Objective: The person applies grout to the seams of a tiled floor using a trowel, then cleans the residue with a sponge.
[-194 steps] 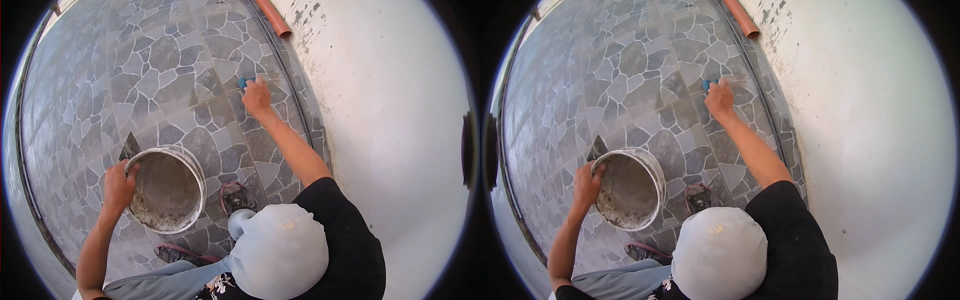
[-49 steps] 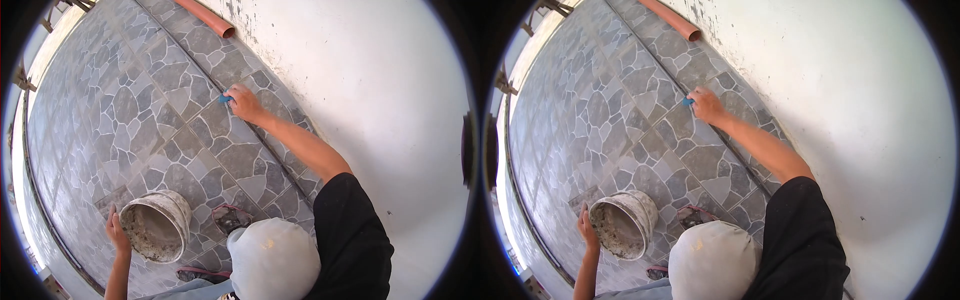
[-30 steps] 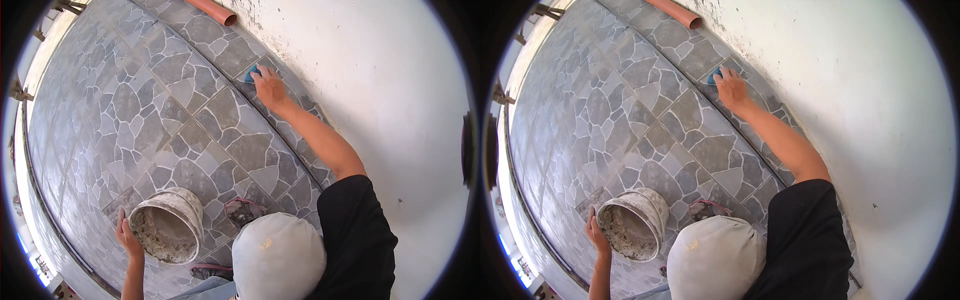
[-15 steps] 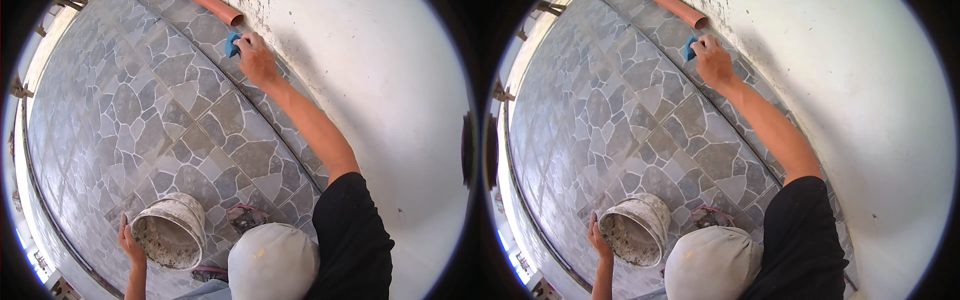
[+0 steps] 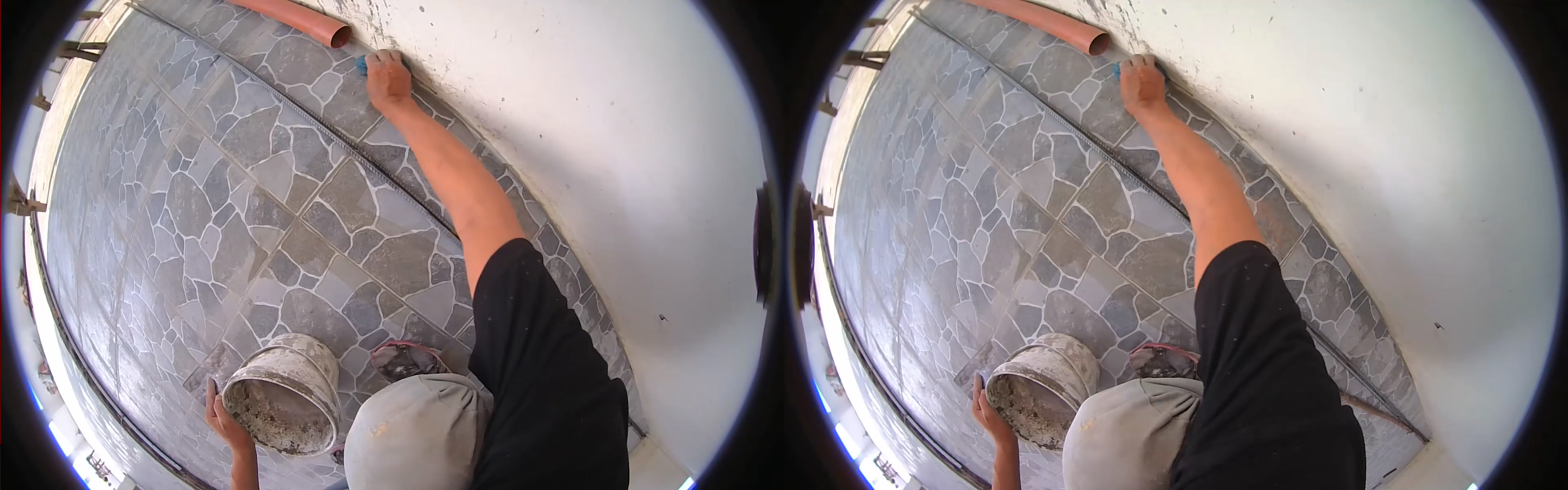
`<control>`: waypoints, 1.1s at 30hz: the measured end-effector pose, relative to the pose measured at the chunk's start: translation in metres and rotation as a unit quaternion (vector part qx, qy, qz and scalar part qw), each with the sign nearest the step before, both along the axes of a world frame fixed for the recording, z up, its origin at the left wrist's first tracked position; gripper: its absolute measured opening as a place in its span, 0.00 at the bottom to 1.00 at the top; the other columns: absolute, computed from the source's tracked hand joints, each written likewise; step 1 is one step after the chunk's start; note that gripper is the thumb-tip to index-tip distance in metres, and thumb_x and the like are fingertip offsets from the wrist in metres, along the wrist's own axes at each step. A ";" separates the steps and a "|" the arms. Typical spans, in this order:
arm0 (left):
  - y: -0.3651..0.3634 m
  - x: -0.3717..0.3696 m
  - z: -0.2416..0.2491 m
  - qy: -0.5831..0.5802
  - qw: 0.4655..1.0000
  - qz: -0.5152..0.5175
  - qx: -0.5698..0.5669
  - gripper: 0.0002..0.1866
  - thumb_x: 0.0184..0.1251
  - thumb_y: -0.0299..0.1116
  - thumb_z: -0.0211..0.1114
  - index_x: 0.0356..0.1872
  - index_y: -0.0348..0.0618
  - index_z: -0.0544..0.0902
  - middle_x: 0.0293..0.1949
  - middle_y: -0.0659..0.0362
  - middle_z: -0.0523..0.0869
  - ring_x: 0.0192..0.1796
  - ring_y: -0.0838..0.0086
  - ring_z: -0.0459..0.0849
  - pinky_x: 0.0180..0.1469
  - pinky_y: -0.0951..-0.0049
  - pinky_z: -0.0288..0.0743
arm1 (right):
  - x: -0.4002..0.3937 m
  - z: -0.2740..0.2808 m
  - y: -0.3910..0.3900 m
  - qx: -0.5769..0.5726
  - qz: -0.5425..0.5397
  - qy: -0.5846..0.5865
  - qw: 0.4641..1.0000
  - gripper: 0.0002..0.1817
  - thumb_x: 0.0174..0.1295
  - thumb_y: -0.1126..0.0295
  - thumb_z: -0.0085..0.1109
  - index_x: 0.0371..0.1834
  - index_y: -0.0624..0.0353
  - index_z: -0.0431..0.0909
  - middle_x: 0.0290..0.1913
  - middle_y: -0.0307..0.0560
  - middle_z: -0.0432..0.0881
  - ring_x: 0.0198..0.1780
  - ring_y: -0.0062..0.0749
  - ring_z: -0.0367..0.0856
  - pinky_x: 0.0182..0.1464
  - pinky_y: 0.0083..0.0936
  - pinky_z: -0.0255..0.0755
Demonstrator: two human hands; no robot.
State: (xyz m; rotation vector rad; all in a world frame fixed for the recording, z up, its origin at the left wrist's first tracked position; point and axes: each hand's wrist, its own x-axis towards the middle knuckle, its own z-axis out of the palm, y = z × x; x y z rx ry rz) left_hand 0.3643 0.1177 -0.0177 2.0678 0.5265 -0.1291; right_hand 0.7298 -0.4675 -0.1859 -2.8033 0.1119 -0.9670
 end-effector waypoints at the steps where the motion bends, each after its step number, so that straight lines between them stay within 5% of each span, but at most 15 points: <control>1: 0.002 0.002 -0.002 -0.004 1.000 0.002 0.000 0.28 0.76 0.31 0.45 0.70 0.20 0.71 0.72 0.39 0.74 0.74 0.55 0.72 0.76 0.62 0.61 | 0.010 0.007 0.014 -0.028 -0.031 0.028 0.999 0.10 0.64 0.71 0.54 0.41 0.59 0.84 0.47 0.52 0.83 0.56 0.47 0.78 0.54 0.36 0.77; 8: -0.013 0.004 0.008 -0.010 1.000 0.011 -0.010 0.29 0.76 0.33 0.45 0.70 0.19 0.71 0.72 0.38 0.74 0.73 0.55 0.73 0.75 0.63 0.63 | -0.088 0.023 -0.017 -0.087 0.002 0.141 0.986 0.12 0.63 0.71 0.56 0.44 0.64 0.86 0.49 0.54 0.84 0.56 0.50 0.78 0.54 0.39 0.79; 16: 0.005 0.001 -0.005 -0.029 0.999 -0.008 -0.017 0.29 0.76 0.33 0.46 0.71 0.19 0.70 0.72 0.38 0.73 0.73 0.56 0.74 0.74 0.64 0.64 | -0.347 0.040 -0.092 0.006 -0.058 0.200 0.978 0.16 0.60 0.80 0.57 0.51 0.65 0.85 0.57 0.49 0.86 0.52 0.48 0.80 0.53 0.37 0.81; 20: 0.000 0.002 -0.002 -0.033 0.999 -0.026 -0.026 0.29 0.75 0.32 0.46 0.71 0.19 0.69 0.72 0.38 0.73 0.73 0.55 0.74 0.74 0.64 0.64 | -0.330 0.034 -0.086 0.029 -0.047 0.096 0.994 0.14 0.60 0.81 0.56 0.48 0.63 0.86 0.53 0.49 0.88 0.51 0.48 0.80 0.55 0.36 0.79; 24: 0.005 0.004 -0.008 -0.030 0.998 -0.008 -0.047 0.30 0.75 0.32 0.46 0.71 0.19 0.69 0.73 0.37 0.73 0.73 0.55 0.74 0.74 0.64 0.63 | -0.189 0.004 -0.053 0.043 -0.018 0.002 0.999 0.13 0.60 0.80 0.55 0.46 0.63 0.86 0.49 0.49 0.88 0.50 0.48 0.80 0.57 0.36 0.76; 28: 0.002 0.003 0.000 -0.028 0.999 -0.019 -0.013 0.29 0.75 0.31 0.46 0.70 0.19 0.70 0.71 0.36 0.74 0.73 0.55 0.74 0.74 0.64 0.65 | -0.047 0.005 -0.007 0.015 -0.025 0.082 0.996 0.11 0.64 0.75 0.52 0.43 0.61 0.85 0.47 0.51 0.87 0.54 0.50 0.79 0.56 0.37 0.77; 33: 0.003 0.002 -0.004 -0.035 0.999 -0.026 0.014 0.29 0.75 0.32 0.46 0.69 0.19 0.72 0.70 0.37 0.76 0.72 0.55 0.75 0.73 0.63 0.66 | -0.053 0.018 -0.003 -0.014 -0.032 0.132 0.991 0.11 0.65 0.73 0.52 0.38 0.62 0.85 0.47 0.53 0.86 0.56 0.51 0.78 0.55 0.42 0.79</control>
